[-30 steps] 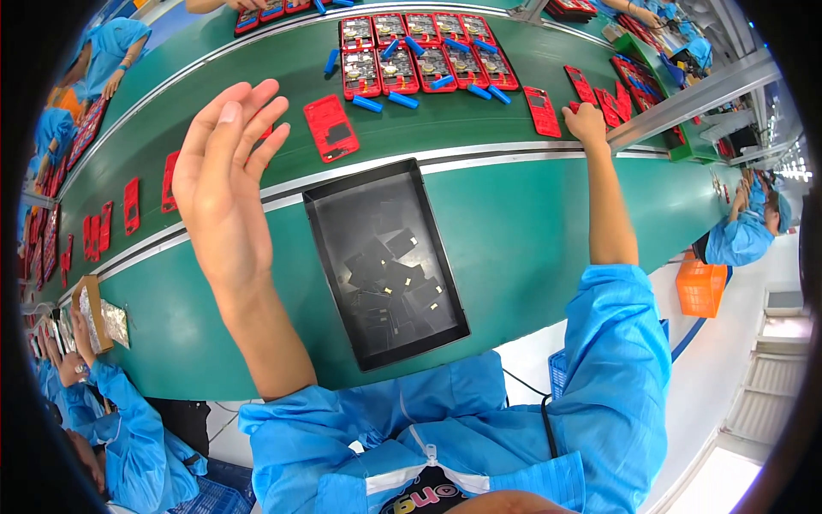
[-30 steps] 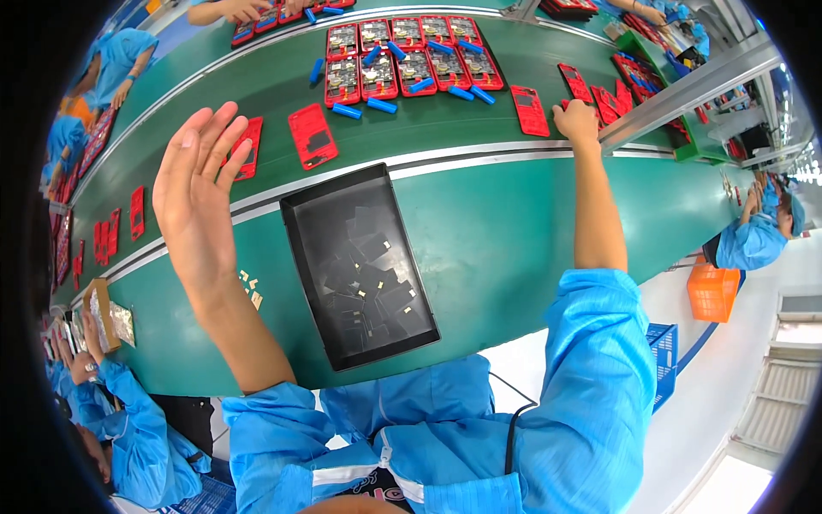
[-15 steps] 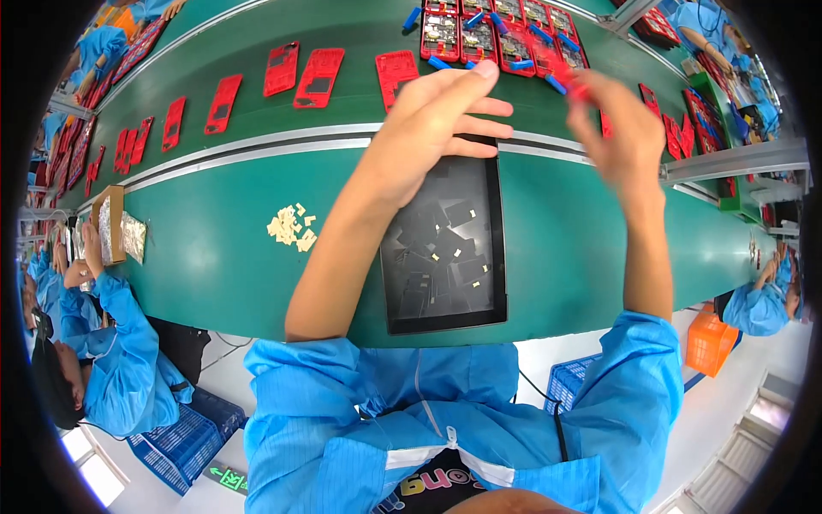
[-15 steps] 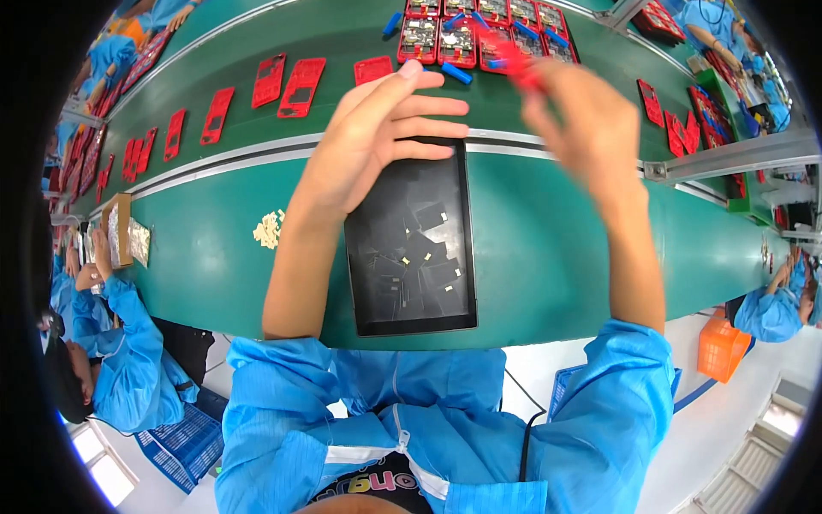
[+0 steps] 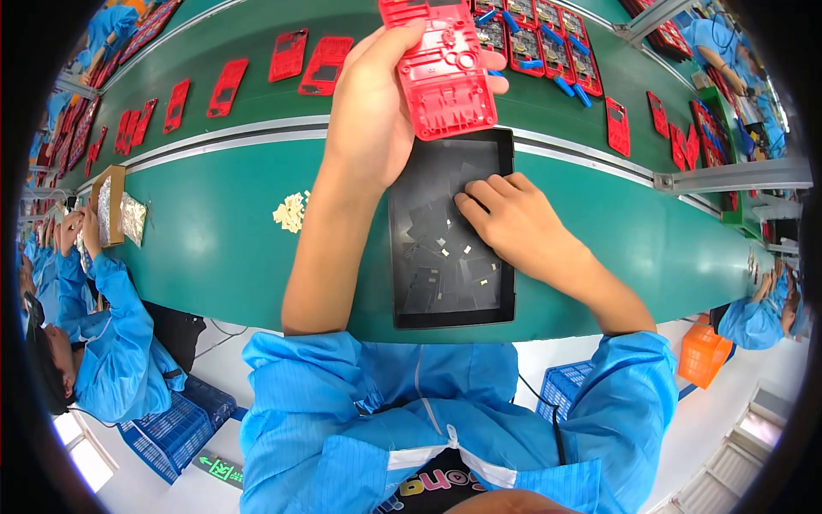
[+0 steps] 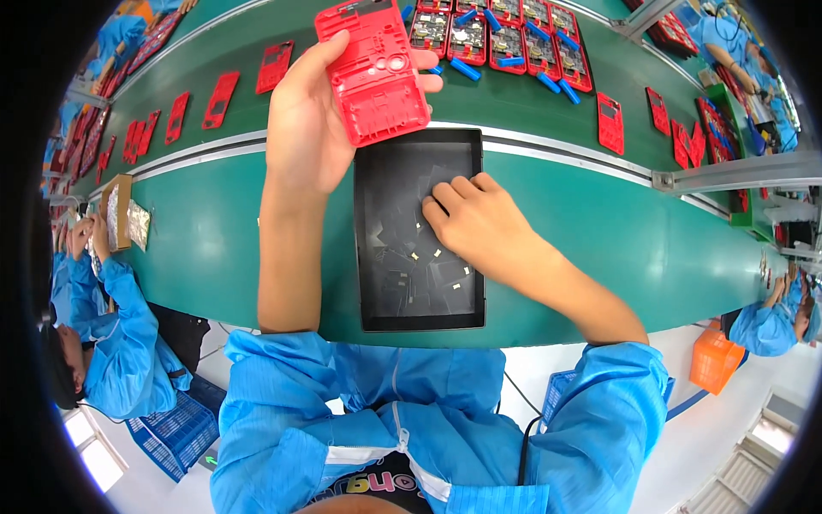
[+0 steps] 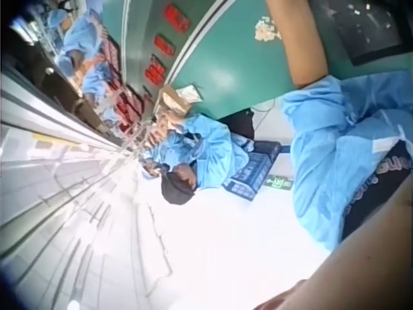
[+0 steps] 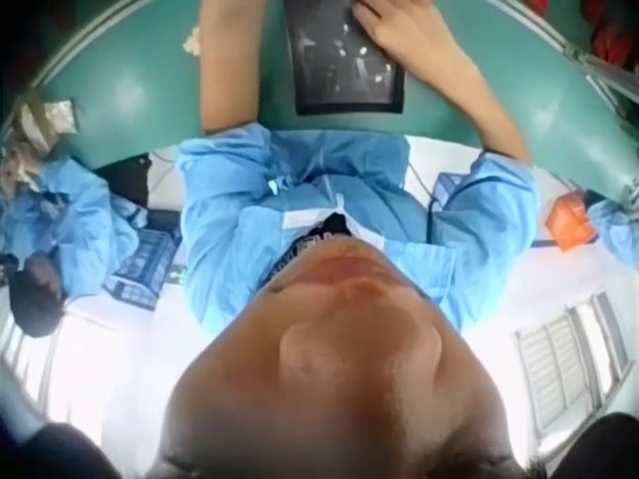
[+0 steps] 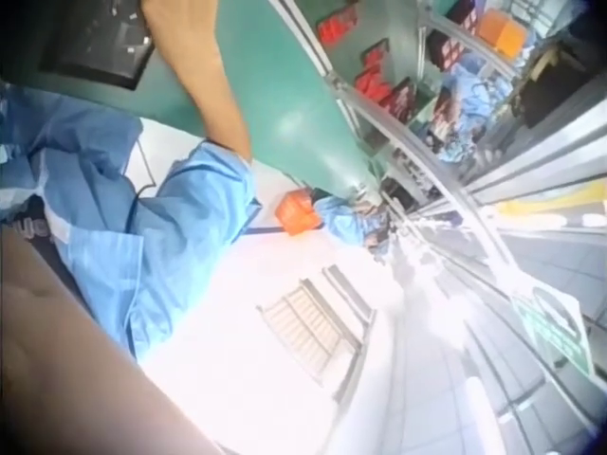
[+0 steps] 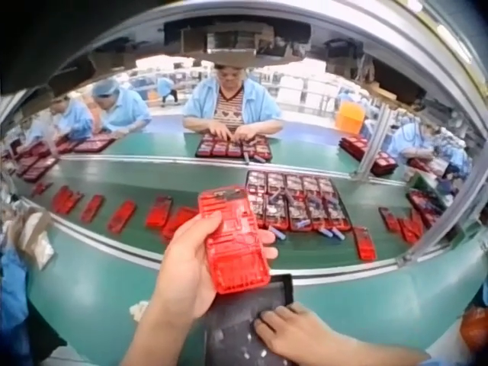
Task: The person assembles small electronic components by hand, placing electronic modules into red plastic housings on a conveyor line.
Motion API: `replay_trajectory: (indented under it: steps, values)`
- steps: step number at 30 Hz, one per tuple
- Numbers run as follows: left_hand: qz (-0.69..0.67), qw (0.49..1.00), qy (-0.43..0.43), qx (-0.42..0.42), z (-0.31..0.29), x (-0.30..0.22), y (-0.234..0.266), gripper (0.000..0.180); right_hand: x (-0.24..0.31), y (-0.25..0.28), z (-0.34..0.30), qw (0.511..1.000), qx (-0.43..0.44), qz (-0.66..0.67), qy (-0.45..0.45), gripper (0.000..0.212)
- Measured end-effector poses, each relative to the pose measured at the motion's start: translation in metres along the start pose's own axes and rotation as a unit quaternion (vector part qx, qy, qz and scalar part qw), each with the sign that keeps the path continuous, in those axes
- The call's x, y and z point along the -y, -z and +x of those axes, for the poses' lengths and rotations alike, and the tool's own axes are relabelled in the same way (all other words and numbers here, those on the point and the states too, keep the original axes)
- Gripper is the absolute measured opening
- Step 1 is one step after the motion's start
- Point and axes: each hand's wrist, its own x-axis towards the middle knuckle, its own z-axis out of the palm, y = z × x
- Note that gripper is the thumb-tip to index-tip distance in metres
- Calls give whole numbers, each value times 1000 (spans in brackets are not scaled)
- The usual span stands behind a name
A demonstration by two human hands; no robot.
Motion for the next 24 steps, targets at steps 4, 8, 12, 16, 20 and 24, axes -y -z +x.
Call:
replay_trajectory:
  steps: [4, 8, 12, 16, 20, 24]
  values:
    - [-66, 998, -19, 7, -4, -1, -6, 41, -1, 1, 6, 998, 63, 22, 10, 32]
    - [-45, 999, -27, -3, -6, -5, -9, 43, -3, 3, 9, 999, 47, 27, 4, 31]
    - [78, 995, -63, 5, -5, -6, -6, 43, -3, 5, 12, 999, 43, 25, 3, 28]
    - [60, 995, -58, -60, -3, -1, -4, 26, -4, 3, 11, 994, 103, 21, -1, 25]
    - [6, 998, -25, -57, -7, -11, -6, 28, -3, 11, 13, 999, 15, 2, 38, 35]
    - [-7, 999, 9, -44, -7, -9, -9, 47, -8, -4, 10, 995, -14, -75, 70, 18]
